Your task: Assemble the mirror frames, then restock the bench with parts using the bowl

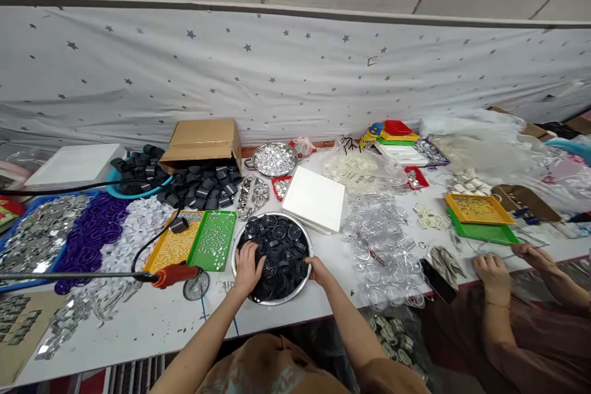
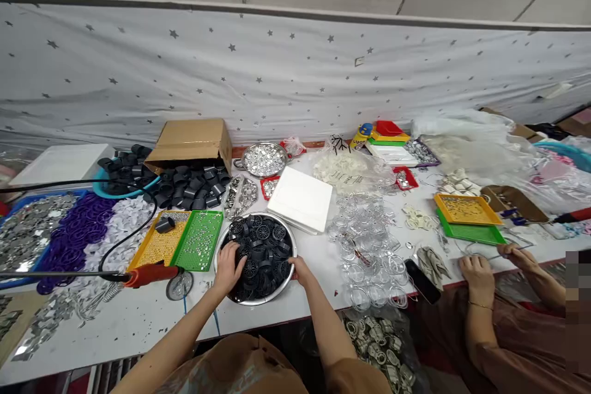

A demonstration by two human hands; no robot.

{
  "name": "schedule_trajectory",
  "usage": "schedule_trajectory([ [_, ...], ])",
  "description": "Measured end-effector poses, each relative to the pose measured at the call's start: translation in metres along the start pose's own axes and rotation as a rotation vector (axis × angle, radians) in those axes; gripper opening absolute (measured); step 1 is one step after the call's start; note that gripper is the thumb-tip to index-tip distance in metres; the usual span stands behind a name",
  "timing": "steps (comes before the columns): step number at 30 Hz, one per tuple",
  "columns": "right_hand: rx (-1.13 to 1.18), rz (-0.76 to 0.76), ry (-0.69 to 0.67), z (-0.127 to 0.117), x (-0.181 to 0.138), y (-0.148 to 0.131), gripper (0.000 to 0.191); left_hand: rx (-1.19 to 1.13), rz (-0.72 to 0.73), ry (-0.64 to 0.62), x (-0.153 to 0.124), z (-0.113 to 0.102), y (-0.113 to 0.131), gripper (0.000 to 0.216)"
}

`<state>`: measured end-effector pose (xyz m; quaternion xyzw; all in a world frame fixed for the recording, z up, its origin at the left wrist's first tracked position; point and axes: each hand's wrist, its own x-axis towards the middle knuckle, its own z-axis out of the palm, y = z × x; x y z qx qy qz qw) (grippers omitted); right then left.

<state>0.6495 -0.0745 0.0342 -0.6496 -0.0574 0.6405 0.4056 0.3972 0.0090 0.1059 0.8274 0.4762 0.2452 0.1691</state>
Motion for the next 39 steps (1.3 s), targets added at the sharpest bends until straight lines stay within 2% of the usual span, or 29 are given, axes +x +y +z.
schedule_trajectory([
  [4,0.034,-0.015,-0.088,-0.007,-0.01,0.003,0.029,0.024,0.105,-0.031,0.006,-0.008,0.008,0.024],
  [7,0.072,-0.041,-0.163,-0.017,-0.023,0.003,0.028,0.031,0.241,-0.114,0.0,-0.015,0.011,0.025],
  [9,0.107,-0.055,-0.199,-0.026,-0.031,0.001,0.035,0.016,0.319,-0.173,-0.007,-0.019,0.011,0.024],
  [12,0.175,-0.064,-0.161,-0.046,-0.038,-0.004,0.045,-0.047,0.35,-0.182,-0.009,-0.025,0.012,0.027],
  [14,0.229,-0.081,-0.051,-0.063,-0.036,-0.009,0.043,-0.128,0.298,-0.13,0.002,-0.029,0.014,0.026],
  [16,0.276,-0.119,0.101,-0.079,-0.029,-0.019,0.036,-0.243,0.177,-0.091,0.025,-0.032,0.017,0.023],
  [19,0.308,-0.199,0.316,-0.099,-0.011,-0.041,0.029,-0.364,-0.025,-0.092,0.077,-0.03,0.024,0.024],
  [22,0.306,-0.264,0.431,-0.109,0.008,-0.07,0.03,-0.4,-0.119,-0.14,0.138,-0.017,0.03,0.026],
  [26,0.297,-0.285,0.434,-0.105,0.03,-0.1,0.033,-0.457,-0.252,-0.275,0.203,0.014,0.038,0.027],
  [29,0.285,-0.262,0.419,-0.1,0.042,-0.109,0.036,-0.503,-0.379,-0.359,0.231,0.04,0.043,0.036],
  [34,0.267,-0.219,0.413,-0.099,0.053,-0.114,0.047,-0.655,-0.511,-0.455,0.249,0.077,0.042,0.066],
  [39,0.272,-0.162,0.353,-0.101,0.053,-0.119,0.055,-0.84,-0.55,-0.486,0.253,0.096,0.039,0.09],
])
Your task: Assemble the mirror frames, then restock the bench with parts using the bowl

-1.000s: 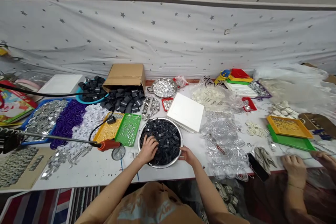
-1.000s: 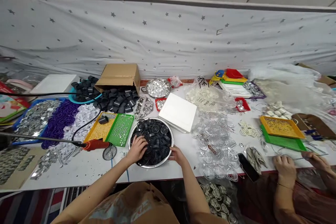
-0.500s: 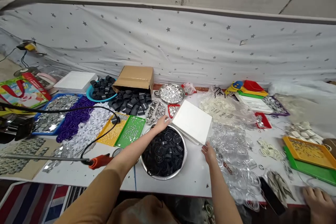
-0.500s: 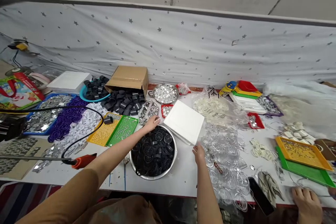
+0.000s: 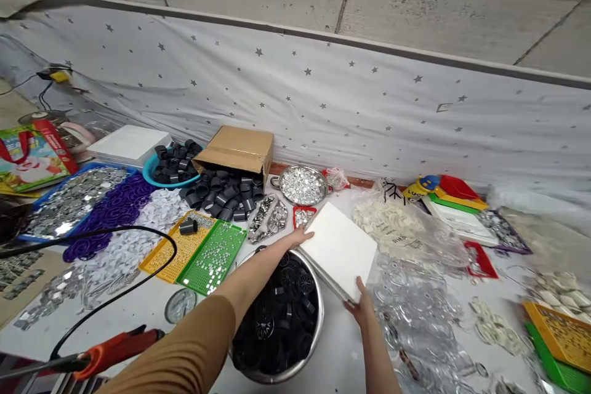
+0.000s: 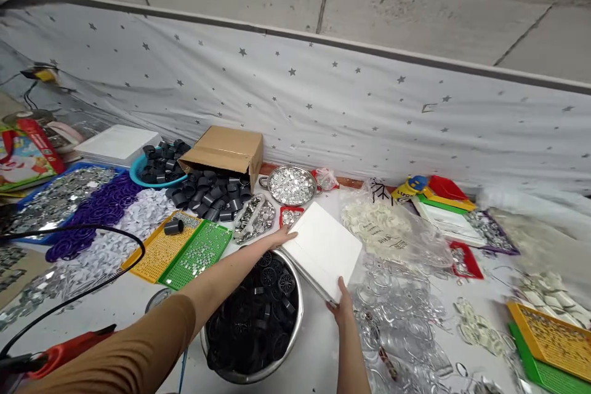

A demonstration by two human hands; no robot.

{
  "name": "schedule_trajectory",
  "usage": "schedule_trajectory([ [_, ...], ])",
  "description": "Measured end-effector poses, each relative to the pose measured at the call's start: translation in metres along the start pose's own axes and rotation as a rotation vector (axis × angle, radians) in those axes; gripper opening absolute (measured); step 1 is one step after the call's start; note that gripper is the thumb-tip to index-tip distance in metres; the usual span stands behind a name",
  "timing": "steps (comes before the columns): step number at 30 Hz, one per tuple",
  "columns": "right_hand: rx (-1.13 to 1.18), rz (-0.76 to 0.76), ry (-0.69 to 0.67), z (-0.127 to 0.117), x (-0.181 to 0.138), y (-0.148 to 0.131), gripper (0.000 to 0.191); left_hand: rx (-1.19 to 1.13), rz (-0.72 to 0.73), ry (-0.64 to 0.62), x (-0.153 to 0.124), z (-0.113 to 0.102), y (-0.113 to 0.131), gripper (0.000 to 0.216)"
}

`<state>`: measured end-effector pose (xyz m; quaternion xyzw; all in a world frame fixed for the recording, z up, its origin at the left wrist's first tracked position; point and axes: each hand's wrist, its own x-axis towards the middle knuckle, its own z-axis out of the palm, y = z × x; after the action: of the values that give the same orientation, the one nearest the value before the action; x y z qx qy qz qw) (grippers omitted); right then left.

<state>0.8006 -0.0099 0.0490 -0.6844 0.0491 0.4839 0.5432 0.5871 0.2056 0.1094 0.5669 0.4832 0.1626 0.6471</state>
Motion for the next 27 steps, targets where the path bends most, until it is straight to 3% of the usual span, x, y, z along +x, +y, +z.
schedule_trajectory([
  [7,0.08,-0.021,-0.099,0.012,-0.014,-0.008,0.051,-0.158,0.037,-0.012,0.003,-0.003,0.001,0.087],
  [12,0.152,-0.133,-0.145,0.041,-0.027,-0.036,0.051,-0.231,0.122,0.023,-0.003,-0.028,0.02,0.068],
  [20,0.177,-0.359,-0.27,0.136,-0.009,-0.119,0.038,-0.301,0.143,0.21,0.012,-0.098,0.059,0.059],
  [27,0.157,-0.454,-0.409,0.206,-0.011,-0.137,0.043,-0.36,0.164,0.385,0.01,-0.154,0.071,0.05],
])
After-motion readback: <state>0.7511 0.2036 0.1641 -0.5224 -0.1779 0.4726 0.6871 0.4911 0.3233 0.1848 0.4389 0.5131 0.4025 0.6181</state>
